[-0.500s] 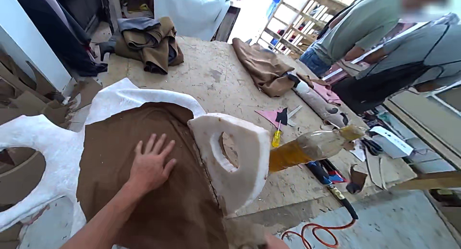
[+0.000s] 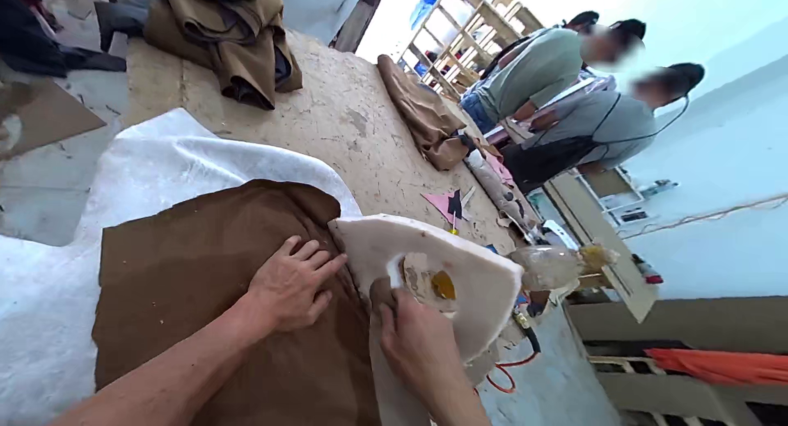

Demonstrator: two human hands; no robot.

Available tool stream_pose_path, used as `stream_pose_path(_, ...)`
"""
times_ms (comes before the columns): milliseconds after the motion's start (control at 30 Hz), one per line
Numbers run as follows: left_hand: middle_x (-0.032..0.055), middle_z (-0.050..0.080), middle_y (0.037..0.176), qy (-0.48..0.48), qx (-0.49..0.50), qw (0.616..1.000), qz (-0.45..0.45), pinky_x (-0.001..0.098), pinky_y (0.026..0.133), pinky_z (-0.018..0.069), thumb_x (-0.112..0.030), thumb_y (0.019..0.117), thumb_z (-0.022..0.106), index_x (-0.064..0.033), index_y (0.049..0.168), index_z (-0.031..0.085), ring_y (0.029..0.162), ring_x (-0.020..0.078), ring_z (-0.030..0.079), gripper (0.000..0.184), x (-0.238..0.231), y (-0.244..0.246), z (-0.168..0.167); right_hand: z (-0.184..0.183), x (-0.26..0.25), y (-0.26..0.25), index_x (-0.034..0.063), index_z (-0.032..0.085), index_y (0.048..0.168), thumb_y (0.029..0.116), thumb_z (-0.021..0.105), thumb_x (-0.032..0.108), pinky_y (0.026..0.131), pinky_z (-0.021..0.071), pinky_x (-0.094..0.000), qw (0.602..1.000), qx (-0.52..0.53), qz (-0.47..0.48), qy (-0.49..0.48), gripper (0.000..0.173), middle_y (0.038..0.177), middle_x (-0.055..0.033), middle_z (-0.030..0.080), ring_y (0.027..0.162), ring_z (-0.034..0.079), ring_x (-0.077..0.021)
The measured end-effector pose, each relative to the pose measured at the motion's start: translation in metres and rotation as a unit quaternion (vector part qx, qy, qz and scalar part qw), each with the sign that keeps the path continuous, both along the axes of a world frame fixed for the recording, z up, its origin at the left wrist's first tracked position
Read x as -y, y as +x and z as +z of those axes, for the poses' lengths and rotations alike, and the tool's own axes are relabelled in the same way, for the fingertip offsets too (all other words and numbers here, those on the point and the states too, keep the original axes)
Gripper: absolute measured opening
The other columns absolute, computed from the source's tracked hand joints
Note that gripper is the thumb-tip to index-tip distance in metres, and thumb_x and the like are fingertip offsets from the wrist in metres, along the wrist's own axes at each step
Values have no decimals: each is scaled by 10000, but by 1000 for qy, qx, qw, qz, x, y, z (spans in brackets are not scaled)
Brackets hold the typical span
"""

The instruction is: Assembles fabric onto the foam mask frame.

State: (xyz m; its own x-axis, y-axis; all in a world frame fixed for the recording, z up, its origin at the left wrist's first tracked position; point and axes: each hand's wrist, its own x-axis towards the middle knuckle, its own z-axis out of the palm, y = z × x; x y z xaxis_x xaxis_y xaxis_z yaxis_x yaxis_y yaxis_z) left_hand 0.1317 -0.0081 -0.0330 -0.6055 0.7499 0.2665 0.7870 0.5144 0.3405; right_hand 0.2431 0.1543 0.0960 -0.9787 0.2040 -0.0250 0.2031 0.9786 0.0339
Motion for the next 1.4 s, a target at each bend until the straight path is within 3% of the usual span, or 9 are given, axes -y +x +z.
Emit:
stream_pose_path(133,4,670,1332,-2,18,1000,14,555,1179,331,-461,956,496,-188,1185,754,1365,250,527,440,0,0,2,-6,36,-70,62,702,957,945,643,211,594,547,-538,993,75,33,84,161,729,-132,681,709,704,-352)
stream_pose_path(200,-13,684,1312,5,33,999,22,528,1191,326,-462,956,505,-187,1124,767,1363,231,531,416,2,-1,3,-18,47,-90,73,684,873,933,643,168,520,523,-510,985,80,99,113,119,711,-126,660,674,690,-342)
stream_pose_path(400,19,715,1289,22,79,995,60,586,1232,218,-375,963,472,-140,1058,774,1441,296,467,393,4,-3,8,-46,37,-117,34,684,879,964,586,95,606,534,-538,952,218,153,153,144,799,-166,675,789,698,-376)
stream_pose_path(600,-45,684,1353,0,101,992,75,615,1222,196,-382,976,444,-203,1121,782,1468,293,429,409,2,-5,12,-51,3,-45,81,692,1004,908,650,129,530,532,-511,958,215,124,143,115,730,-121,660,665,686,-335)
stream_pose_path(700,-45,691,1343,0,90,993,78,607,1218,211,-373,978,432,-202,1118,782,1462,291,437,413,1,-4,10,-48,-7,-12,101,673,1236,935,622,172,636,565,-520,941,303,57,142,314,846,-129,706,776,714,-344)
stream_pose_path(1033,-61,709,1309,2,45,995,94,590,1189,260,-362,978,392,-227,1119,788,1412,277,495,442,1,-4,8,-52,-42,99,81,614,1378,963,507,125,794,577,-569,932,358,-40,37,430,1083,-183,725,965,721,-381)
stream_pose_path(1167,-60,722,1283,16,24,995,99,589,1173,288,-355,964,404,-231,1102,796,1386,278,521,434,-2,-2,5,-47,-63,191,83,730,1174,972,578,151,812,536,-670,892,443,-84,-33,262,1006,-239,730,979,700,-464)
stream_pose_path(1300,-34,732,1267,37,10,995,90,586,1160,320,-329,971,419,-211,1106,795,1369,295,539,416,2,-3,-1,-24,-150,281,32,769,1098,989,593,176,836,547,-666,944,281,-136,-108,252,944,-216,758,909,734,-423)
stream_pose_path(1400,-12,738,1246,52,-10,996,70,612,1140,343,-314,953,428,-196,1095,793,1343,321,557,409,4,-4,0,0,-224,280,-27,694,1103,1040,519,203,824,569,-542,939,137,-248,-195,296,897,-174,719,854,713,-302)
